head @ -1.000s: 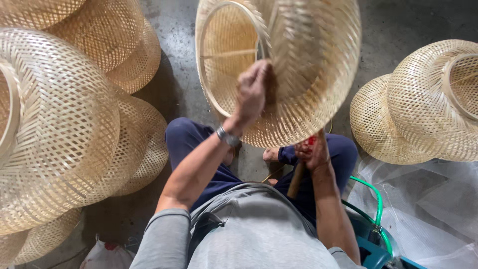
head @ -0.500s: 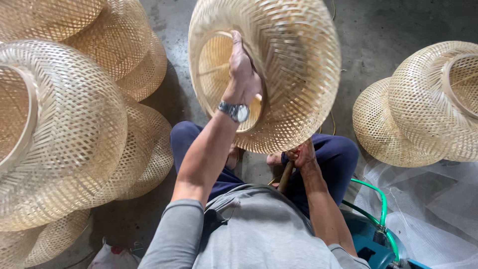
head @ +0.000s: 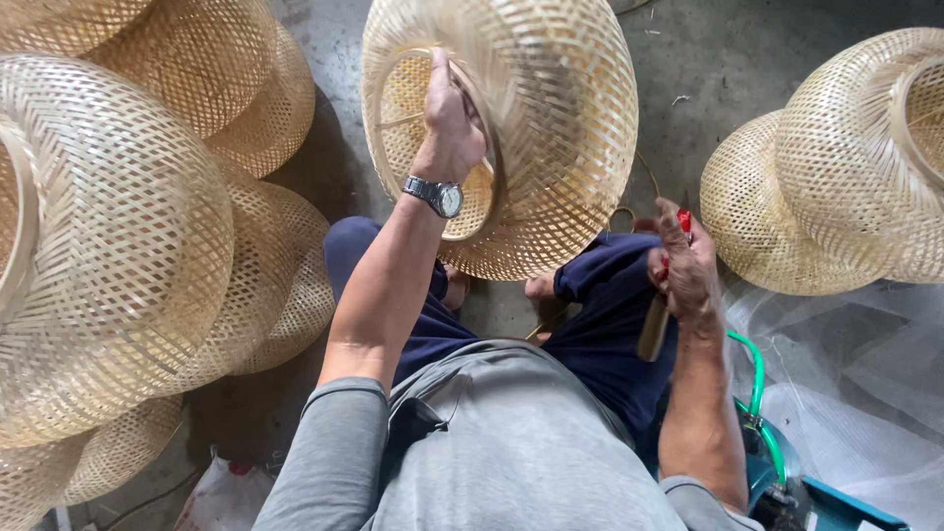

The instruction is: The person sits on the floor and uses a small red-handled tool to trim and smooth the woven bamboo rim of a basket. They rotate the basket to work on different sections of the edge, ensuring a clean finish.

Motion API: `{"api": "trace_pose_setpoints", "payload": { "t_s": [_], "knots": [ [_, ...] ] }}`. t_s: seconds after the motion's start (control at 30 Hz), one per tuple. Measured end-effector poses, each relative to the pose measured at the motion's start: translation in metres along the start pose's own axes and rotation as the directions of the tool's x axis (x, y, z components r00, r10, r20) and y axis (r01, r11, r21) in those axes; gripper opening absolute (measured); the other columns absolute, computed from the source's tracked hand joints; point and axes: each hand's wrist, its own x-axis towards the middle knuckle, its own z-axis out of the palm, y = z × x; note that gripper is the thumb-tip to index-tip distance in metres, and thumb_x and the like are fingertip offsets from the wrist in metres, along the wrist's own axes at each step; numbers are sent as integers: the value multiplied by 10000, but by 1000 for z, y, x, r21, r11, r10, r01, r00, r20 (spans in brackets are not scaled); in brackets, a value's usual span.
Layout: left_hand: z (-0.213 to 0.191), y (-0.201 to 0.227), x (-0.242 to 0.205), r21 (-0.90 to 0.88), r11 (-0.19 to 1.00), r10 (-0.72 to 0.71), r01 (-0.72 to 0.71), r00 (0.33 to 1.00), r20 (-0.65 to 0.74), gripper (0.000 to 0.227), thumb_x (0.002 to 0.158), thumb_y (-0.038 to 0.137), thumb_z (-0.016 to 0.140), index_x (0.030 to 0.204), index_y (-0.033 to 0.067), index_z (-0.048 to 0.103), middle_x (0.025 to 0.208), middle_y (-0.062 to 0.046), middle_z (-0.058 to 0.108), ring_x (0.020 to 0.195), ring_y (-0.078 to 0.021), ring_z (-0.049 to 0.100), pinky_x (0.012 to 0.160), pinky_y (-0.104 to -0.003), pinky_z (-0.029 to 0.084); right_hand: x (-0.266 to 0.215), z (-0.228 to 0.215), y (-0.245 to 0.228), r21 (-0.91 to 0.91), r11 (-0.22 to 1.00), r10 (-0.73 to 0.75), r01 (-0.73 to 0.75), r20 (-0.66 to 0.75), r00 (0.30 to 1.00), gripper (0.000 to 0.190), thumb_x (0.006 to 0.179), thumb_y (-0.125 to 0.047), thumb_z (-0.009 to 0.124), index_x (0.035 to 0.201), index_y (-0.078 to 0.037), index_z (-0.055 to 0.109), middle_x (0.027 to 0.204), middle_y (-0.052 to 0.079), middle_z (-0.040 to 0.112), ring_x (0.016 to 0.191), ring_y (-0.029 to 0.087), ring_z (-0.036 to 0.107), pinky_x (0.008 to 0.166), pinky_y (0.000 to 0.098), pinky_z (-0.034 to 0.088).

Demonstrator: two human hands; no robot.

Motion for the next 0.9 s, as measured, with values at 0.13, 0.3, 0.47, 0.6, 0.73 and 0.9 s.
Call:
{"api": "trace_pose_setpoints", "payload": {
  "t_s": [0.13,0.3,0.47,0.6,0.73,0.9],
  "knots": [
    [-14,-8,-3,-78,988,-130,132,991,25,447,1067,517,416,868,152,583,709,33,629,548,-116,598,459,-290,529,-14,16,-32,-322,942,-69,90,78,995,817,998,-647,475,1529,-30,415,1060,91,649,564,34,449,475,183,359],
    [4,-4,-29,3,978,-204,206,970,-130,487,1053,524,364,1093,81,563,942,-75,660,769,-184,652,656,-349,579,-18,33,-45,-430,900,-40,71,81,996,862,1001,-690,413,1590,-60,388,990,76,617,608,54,461,534,198,389],
    [0,-12,-40,4,977,-215,215,976,-41,635,1038,531,312,1317,9,543,1174,-184,690,990,-253,707,854,-408,628,-12,43,-53,-611,741,-228,279,162,960,724,1084,-626,478,1579,-98,488,980,43,646,735,86,527,669,254,479],
    [-16,-40,-32,-35,996,-74,79,991,111,578,1184,491,397,1370,-27,571,1149,-135,679,913,-189,648,789,-343,565,-13,64,-63,-811,347,-408,472,322,854,740,1001,-576,650,1567,-117,517,928,99,610,718,219,598,639,372,532],
    [-20,-55,-33,-34,984,-177,175,979,-104,535,1110,497,395,1257,16,577,1077,-87,674,902,-165,653,786,-310,565,-12,85,-71,-871,129,-395,475,394,830,801,936,-612,685,1552,-124,536,945,147,611,716,306,661,621,439,545],
    [-5,-45,-51,-7,966,-257,259,958,-128,539,1020,522,447,1213,48,616,988,-63,669,832,-151,614,733,-304,558,-13,95,-72,-904,56,-346,423,380,858,820,912,-656,680,1524,-124,558,972,183,603,730,355,676,614,463,549]
  ]
}}
